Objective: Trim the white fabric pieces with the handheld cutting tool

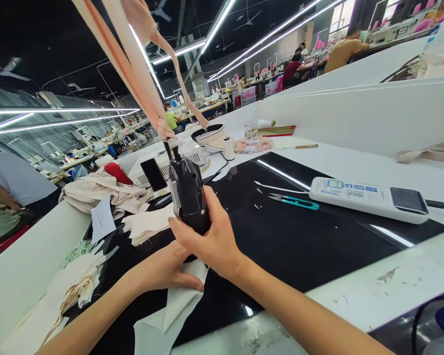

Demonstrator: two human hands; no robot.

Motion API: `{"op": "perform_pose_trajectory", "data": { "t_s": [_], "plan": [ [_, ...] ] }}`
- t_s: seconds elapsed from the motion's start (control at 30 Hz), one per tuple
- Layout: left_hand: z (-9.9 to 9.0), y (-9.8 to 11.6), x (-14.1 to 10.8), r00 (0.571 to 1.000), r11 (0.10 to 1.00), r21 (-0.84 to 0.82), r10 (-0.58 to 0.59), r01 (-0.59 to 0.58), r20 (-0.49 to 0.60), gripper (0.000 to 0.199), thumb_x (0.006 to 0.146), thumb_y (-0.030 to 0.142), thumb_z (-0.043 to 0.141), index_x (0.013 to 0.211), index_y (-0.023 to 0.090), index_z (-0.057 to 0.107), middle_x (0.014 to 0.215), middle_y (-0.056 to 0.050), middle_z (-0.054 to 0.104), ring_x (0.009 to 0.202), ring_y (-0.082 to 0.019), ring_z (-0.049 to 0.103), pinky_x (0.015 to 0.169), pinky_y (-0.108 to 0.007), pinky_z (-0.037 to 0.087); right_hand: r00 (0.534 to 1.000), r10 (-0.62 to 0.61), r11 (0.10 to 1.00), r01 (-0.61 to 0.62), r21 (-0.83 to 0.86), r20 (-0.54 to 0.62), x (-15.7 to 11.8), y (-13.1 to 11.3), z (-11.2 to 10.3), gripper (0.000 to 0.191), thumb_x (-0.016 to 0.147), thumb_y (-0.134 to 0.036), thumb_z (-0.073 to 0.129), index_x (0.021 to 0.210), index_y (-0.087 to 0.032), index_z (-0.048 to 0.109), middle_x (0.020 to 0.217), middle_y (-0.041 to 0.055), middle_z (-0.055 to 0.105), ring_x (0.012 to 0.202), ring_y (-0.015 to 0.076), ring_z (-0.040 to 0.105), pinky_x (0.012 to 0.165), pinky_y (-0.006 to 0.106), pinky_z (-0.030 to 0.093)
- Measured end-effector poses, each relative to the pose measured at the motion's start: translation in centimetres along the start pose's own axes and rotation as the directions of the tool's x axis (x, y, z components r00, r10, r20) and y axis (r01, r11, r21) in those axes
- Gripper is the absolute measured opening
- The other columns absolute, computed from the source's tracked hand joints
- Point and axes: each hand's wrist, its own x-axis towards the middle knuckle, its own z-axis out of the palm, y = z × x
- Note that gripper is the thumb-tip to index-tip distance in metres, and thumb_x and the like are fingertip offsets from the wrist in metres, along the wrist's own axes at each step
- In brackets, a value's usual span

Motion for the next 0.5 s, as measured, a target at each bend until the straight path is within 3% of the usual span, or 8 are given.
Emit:
{"op": "perform_pose_trajectory", "data": {
  "t_s": [0.17, 0.37, 0.5],
  "plan": [
    [0.09, -0.11, -0.17, 1.000, 0.999, -0.039, 0.002, -0.003, -0.023, 0.096, 0.086, 0.044, 0.107, 0.169, 0.030, 0.062, 0.179, -0.017, 0.053, 0.163, -0.049, 0.052, 0.136, -0.075, 0.037, 1.000, 0.006, 0.999, -0.006, 0.034, 0.004, -0.48, -0.50, 0.30, 0.027, 0.081, -0.033, 0.084, 0.095, -0.029, 0.061, 0.082, -0.0039, 0.067, 0.067, 0.0166, 0.060, 0.062, 0.033, 0.056],
    [0.15, -0.06, 0.21, 1.000, 0.999, -0.033, 0.012, -0.013, -0.013, 0.101, 0.085, 0.042, 0.108, 0.171, 0.023, 0.058, 0.175, -0.022, 0.057, 0.159, -0.049, 0.057, 0.135, -0.071, 0.043, 1.000, -0.014, 1.000, 0.014, -0.015, 0.017, -0.81, -0.07, 0.52, 0.023, 0.084, -0.031, 0.082, 0.092, -0.029, 0.060, 0.081, -0.0036, 0.067, 0.066, 0.0172, 0.060, 0.063, 0.035, 0.055],
    [0.12, 0.28, -0.36, 0.997, 0.999, -0.006, 0.044, -0.044, -0.063, 0.097, 0.084, 0.039, 0.108, 0.168, 0.028, 0.061, 0.173, -0.017, 0.059, 0.164, -0.046, 0.053, 0.138, -0.070, 0.038, 1.000, -0.021, 1.000, 0.021, -0.006, 0.015, -0.64, -0.31, 0.22, 0.024, 0.084, -0.032, 0.084, 0.093, -0.028, 0.062, 0.081, -0.0039, 0.067, 0.065, 0.0163, 0.059, 0.062, 0.034, 0.053]
  ]
}}
